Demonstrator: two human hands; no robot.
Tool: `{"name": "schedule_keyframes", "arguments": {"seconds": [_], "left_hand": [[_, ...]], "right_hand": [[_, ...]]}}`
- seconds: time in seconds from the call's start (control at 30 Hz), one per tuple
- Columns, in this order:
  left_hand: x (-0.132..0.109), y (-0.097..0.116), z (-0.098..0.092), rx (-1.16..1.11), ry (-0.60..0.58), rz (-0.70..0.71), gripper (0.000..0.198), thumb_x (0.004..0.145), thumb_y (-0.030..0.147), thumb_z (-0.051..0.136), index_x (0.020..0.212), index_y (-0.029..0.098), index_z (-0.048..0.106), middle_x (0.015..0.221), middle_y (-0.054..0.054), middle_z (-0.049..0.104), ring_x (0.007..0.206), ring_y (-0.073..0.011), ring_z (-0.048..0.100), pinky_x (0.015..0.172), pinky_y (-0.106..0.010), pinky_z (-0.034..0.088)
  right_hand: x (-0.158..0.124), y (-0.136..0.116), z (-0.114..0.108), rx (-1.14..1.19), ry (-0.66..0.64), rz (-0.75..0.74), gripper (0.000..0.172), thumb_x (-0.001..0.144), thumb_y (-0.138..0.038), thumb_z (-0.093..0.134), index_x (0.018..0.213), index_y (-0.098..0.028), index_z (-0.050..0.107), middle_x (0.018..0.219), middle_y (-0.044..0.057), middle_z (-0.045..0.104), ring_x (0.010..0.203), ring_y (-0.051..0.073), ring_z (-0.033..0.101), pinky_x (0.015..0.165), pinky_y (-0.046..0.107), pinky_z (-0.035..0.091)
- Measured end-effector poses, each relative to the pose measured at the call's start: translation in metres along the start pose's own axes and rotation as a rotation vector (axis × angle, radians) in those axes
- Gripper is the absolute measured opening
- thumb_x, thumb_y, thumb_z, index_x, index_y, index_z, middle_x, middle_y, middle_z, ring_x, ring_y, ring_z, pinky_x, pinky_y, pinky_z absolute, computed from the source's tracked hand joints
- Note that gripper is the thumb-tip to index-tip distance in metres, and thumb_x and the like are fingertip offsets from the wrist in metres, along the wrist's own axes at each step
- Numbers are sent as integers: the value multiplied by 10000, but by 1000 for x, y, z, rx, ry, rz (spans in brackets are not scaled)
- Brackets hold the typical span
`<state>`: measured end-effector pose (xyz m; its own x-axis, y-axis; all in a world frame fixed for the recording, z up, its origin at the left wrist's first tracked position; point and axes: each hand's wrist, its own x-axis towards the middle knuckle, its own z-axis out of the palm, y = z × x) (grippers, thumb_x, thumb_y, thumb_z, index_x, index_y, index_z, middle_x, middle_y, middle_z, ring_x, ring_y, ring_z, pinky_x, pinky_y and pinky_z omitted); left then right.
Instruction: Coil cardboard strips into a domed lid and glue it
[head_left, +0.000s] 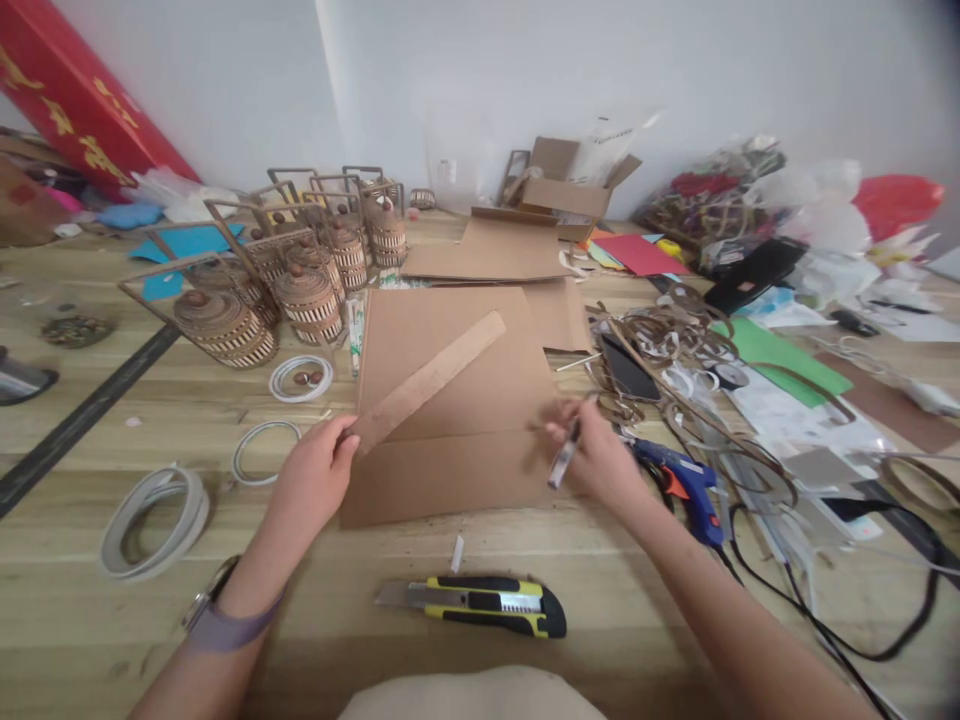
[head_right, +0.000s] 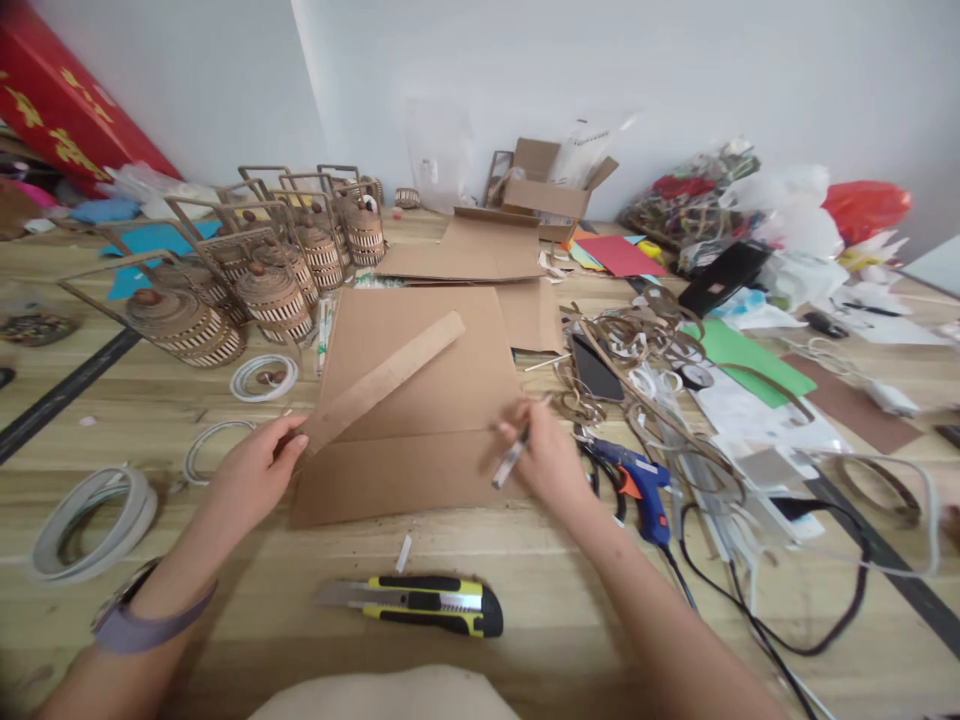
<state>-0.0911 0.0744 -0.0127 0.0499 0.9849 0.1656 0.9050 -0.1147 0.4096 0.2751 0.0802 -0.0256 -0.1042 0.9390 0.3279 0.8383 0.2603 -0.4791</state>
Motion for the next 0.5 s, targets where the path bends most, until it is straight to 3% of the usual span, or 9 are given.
{"name": "schedule_keyframes", "arguments": {"seconds": [0.1,0.23,0.3,0.37,0.5], "left_hand": [[-6,1,0,-15,22,-6,297,924,225,384,1108,171,612,1042,-106,716,961,-271,661,830,-414,532],[-10,12,7,-14,-44,107,332,927,174,393,1160,164,628,1064,-115,702,1015,-277,633,907,-453,501],[-13,21,12,-22,-117,173,324,927,155,421,1150,173,655,1016,-95,708,997,-260,631,911,-427,503],[-18,29,14,-31,-190,232,312,926,140,452,1142,191,671,999,-74,709,983,-237,629,894,-385,514],[-25,33,17,-24,-266,278,308,923,120,488,1152,201,677,968,-67,699,972,-226,625,888,-368,520]], "right_hand": [[10,8,-17,-55,177,51,148,911,-360,499,960,-225,464,1209,223,617,1164,356,573,929,553,441],[17,-9,-28,-135,213,-233,126,919,-345,539,956,-235,490,1305,194,594,1301,332,479,1030,527,386],[17,-19,-24,-195,120,-389,96,921,-320,543,916,-231,507,1270,178,623,1308,336,463,1056,532,349],[14,-23,-18,-223,-40,-441,95,920,-303,546,872,-228,513,1123,157,681,1185,337,546,999,526,387],[2,-14,-8,-121,-339,-326,108,885,-264,577,820,-225,499,823,77,657,852,266,618,791,406,475]]}}
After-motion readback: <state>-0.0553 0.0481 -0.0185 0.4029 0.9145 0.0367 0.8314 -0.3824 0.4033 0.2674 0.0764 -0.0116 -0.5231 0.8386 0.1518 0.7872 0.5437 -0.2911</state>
